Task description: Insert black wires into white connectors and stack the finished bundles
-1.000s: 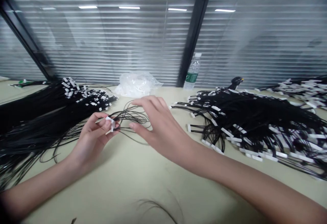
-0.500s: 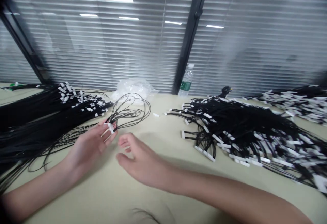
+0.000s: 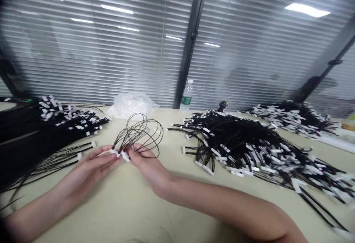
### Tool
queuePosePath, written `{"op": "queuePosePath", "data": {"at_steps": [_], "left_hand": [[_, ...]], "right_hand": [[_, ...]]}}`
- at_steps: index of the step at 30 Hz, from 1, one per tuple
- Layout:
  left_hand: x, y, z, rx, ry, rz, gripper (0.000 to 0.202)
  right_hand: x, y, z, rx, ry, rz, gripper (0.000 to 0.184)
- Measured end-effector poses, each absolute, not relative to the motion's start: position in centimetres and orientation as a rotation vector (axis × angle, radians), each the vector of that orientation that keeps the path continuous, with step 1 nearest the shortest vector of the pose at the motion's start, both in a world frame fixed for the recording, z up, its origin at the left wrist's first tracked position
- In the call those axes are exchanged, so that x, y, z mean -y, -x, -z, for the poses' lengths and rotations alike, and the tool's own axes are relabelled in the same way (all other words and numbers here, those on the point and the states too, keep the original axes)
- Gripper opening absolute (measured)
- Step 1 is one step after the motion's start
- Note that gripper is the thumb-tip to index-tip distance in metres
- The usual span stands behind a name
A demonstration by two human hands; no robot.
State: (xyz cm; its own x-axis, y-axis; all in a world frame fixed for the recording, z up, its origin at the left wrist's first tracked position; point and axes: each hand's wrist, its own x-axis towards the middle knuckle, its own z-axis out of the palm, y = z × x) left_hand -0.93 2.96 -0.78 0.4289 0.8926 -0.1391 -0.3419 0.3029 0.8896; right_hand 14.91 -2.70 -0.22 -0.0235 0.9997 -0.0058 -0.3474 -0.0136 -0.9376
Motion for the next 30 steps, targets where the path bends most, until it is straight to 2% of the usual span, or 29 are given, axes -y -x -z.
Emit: {"op": "queuePosePath", "data": {"at_steps": [5,9,12,18,24,30], "left_hand": [[-4.0,1.3,1.0,-0.758,-0.807,-1.007,0.021],[-4.7,1.8,1.1,-0.769,-0.724,-1.054,0.014],[-5.4,2.3,1.2,-0.769,-0.733,-1.109,0.017],[-6.7,3.2,0.9,-0.693,-0.678,-1.262,0.013],[-5.6,1.9,0.5,-0.666,-0.861,-1.243,0.025],[-6.5,2.2,1.1,-0.819,-0.951,-1.193,0.017]], "right_hand": [[3.0,-17.4,-0.2,0.886,0.920,-1.444,0.020],[3.5,-20.3,0.1,0.836,1.041,-1.485,0.023],[4.1,-22.6,0.5,0.817,1.165,-1.482,0.023],[5.9,-26.5,0.4,0.916,1.387,-1.304,0.029],[7.6,-28.1,-0.7,0.978,1.552,-1.122,0.037],[8.9,-29.0,-1.0,1.048,1.673,-1.037,0.040]]}}
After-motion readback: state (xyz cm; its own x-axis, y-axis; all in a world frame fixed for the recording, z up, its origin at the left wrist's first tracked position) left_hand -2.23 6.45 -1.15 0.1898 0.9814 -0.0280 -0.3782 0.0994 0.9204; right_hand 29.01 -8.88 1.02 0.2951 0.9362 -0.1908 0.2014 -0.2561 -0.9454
